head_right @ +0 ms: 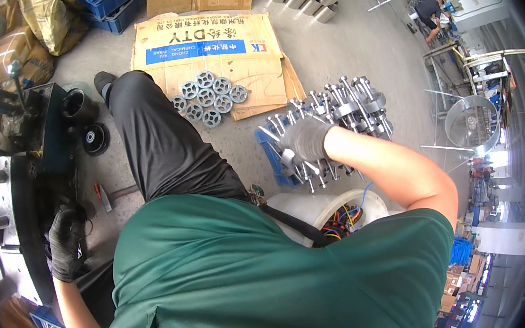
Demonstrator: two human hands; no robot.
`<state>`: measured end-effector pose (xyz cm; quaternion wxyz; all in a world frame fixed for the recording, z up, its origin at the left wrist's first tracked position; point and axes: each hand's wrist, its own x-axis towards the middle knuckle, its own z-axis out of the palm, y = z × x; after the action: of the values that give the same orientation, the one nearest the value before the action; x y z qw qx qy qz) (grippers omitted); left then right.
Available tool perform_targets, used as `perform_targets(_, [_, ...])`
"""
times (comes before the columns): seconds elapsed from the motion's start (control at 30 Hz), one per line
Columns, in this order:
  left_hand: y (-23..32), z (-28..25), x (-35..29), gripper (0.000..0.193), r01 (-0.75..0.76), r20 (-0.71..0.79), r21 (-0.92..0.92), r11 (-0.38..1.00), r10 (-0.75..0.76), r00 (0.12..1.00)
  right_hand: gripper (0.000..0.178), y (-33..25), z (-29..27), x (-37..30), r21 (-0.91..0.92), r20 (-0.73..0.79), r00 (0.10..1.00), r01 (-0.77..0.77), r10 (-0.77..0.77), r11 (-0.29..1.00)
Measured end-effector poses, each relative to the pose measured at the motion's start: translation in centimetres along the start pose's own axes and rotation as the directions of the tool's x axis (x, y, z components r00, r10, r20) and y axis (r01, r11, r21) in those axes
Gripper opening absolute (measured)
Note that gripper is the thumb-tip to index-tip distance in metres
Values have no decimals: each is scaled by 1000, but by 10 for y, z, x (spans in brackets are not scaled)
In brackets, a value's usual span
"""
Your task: The person assembles metal shafts by fitting bearings and plates onto metal rods, pressing them into position using a hydraulic press machine, and stacking the completed assemblies.
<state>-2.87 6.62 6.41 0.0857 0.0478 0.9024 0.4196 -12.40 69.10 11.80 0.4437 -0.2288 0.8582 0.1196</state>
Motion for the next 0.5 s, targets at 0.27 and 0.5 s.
perform_targets(0.27, [8,-4,-6,25,-97,-51,144,985,105,993,24,4,36,-28,-422,241,924,-177,298,889])
perform_targets(0.5, [6,-10,-5,31,-219,-77,233,948,242,967,43,11,48,-12,-403,354,892,-127,282,906])
